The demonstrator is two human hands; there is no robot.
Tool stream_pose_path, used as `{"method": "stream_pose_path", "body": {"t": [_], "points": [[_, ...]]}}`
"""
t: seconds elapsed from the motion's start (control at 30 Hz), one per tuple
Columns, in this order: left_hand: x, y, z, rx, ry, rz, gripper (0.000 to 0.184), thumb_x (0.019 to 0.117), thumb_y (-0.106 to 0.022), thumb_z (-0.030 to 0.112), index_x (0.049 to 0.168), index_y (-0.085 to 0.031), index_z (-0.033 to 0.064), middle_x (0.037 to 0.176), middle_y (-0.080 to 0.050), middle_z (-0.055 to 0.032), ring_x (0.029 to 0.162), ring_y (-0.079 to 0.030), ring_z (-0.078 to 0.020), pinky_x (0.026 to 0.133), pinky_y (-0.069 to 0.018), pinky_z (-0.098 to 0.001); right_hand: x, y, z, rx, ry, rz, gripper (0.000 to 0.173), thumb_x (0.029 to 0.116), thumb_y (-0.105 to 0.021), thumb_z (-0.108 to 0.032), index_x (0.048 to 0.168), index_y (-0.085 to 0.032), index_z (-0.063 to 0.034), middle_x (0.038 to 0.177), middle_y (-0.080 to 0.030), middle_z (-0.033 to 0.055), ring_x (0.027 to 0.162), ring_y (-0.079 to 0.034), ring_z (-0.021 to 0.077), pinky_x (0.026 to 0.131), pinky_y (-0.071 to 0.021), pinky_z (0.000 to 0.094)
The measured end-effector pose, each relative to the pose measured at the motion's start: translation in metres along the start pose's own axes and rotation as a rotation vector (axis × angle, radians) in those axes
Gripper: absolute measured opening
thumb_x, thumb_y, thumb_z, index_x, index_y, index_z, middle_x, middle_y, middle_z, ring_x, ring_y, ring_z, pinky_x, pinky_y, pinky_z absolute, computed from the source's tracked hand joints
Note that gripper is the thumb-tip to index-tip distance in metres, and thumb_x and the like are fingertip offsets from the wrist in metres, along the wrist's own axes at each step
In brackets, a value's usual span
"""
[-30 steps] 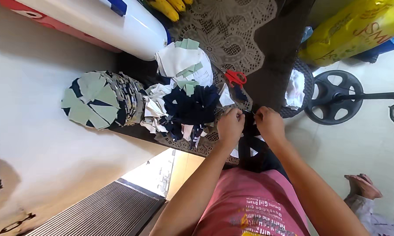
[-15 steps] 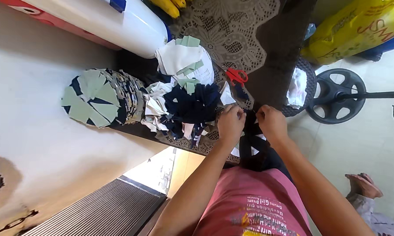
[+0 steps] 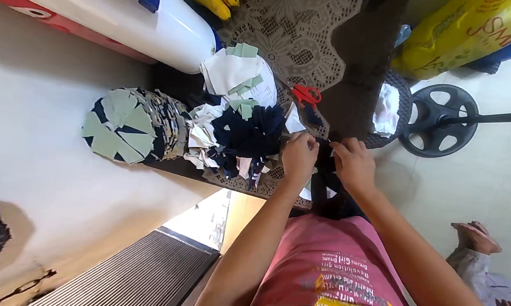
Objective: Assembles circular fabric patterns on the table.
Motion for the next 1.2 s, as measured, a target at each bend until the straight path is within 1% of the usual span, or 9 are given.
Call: {"method": "stream_pose_path", "body": {"t": [0.17,0.27,0.37,0.47,0.57,0.7,0.8,1.07,1.2], "points": [[-0.005,0.006,-0.006,-0.037,0.0,0.0,0.02,0.1001,-0.066,0.016,0.114,-0.07,0.0021,0.113,-0.07,-0.0162,0.098,-0.069,-0.0308,0.087,-0.0557,-0.0519,0.001,-0.008,0.004,-0.056,0.022,-0.028,0.024,0.0931,-0.064,-0.001,0.111,-0.077,-0.0089,0.105,-0.067,0.0213,0.098,-0.066,0.0426,0.074,-0.054,0.0541],[-0.019,0.013,-0.017,-0.013,-0.021,-0.041,0.022,0.0997,-0.061,0.011,0.118,-0.07,0.0036,0.109,-0.07,-0.0153,0.094,-0.068,-0.03,0.083,-0.0553,-0.05,0.0,-0.007,0.005,-0.048,0.012,-0.031,0.024,0.0935,-0.064,-0.001,0.112,-0.078,-0.0097,0.105,-0.067,0.0208,0.098,-0.066,0.0422,0.074,-0.0541,0.0538],[-0.036,0.006,-0.018,0.11,-0.287,-0.064,0.031,0.0952,-0.061,0.004,0.124,-0.071,0.0046,0.125,-0.067,-0.0192,0.117,-0.064,-0.0383,0.097,-0.052,-0.056,0.001,-0.006,0.005,-0.039,0.005,-0.035,0.024,0.0926,-0.065,-0.001,0.111,-0.078,-0.0093,0.105,-0.067,0.0218,0.097,-0.066,0.0427,0.074,-0.0539,0.0543],[-0.043,-0.007,-0.018,0.21,-0.662,-0.02,0.031,0.092,-0.062,0.003,0.12,-0.073,0.0078,0.126,-0.067,-0.0188,0.12,-0.062,-0.0432,0.095,-0.0518,-0.0605,0.002,-0.004,0.003,-0.043,0.007,-0.038,0.024,0.0915,-0.066,0.001,0.111,-0.078,-0.0085,0.105,-0.066,0.0222,0.097,-0.066,0.0428,0.073,-0.0541,0.0537],[-0.04,-0.011,-0.019,0.243,-0.81,0.003,0.023,0.0942,-0.062,0.007,0.112,-0.076,0.0079,0.122,-0.07,-0.0157,0.12,-0.063,-0.0401,0.096,-0.0524,-0.0582,0.002,-0.004,0.002,-0.059,0.008,-0.04,0.026,0.0906,-0.066,0.002,0.11,-0.078,-0.0086,0.104,-0.066,0.022,0.096,-0.065,0.0425,0.072,-0.0537,0.0528],[-0.034,-0.009,-0.019,0.203,-0.836,0.01,0.017,0.0972,-0.063,0.013,0.099,-0.078,0.0059,0.115,-0.073,-0.0135,0.115,-0.066,-0.0364,0.096,-0.0534,-0.0546,0.002,-0.004,0.002,-0.069,0.006,-0.043,0.026,0.0908,-0.066,0.002,0.111,-0.078,-0.009,0.105,-0.066,0.022,0.096,-0.065,0.0425,0.072,-0.0535,0.0526],[-0.033,-0.009,-0.021,0.168,-0.831,0.027,0.019,0.0982,-0.062,0.017,0.097,-0.078,0.0069,0.113,-0.074,-0.0102,0.115,-0.066,-0.0343,0.098,-0.0528,-0.053,0.002,-0.004,0.002,-0.066,-0.008,-0.053,0.026,0.0913,-0.066,0.002,0.112,-0.078,-0.0094,0.107,-0.066,0.0236,0.099,-0.065,0.0441,0.073,-0.0537,0.0543],[-0.041,-0.006,-0.027,0.19,-0.854,0.077,0.027,0.0986,-0.061,0.031,0.101,-0.08,0.012,0.119,-0.073,-0.0107,0.115,-0.066,-0.0356,0.093,-0.0531,-0.0551,0.003,-0.004,0.001,-0.071,-0.027,-0.05,0.026,0.0907,-0.066,0.002,0.11,-0.079,-0.0097,0.107,-0.066,0.0228,0.098,-0.065,0.0435,0.073,-0.0534,0.0536],[-0.054,-0.006,-0.026,0.17,-0.716,0.22,0.028,0.0995,-0.057,0.024,0.108,-0.08,0.0102,0.12,-0.074,-0.0103,0.115,-0.067,-0.0359,0.095,-0.052,-0.0539,0.005,0.002,0.002,0.035,-0.132,-0.091,0.027,0.0942,-0.062,0.0,0.113,-0.079,-0.0101,0.111,-0.067,0.0215,0.102,-0.065,0.0412,0.079,-0.0541,0.0546]]}}
Point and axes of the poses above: each hand's wrist, its own x-axis towards the middle knuckle, its own y-axis out of the back of the hand, z = x × y, the point moved 7 cm from there along x, towards the middle knuckle
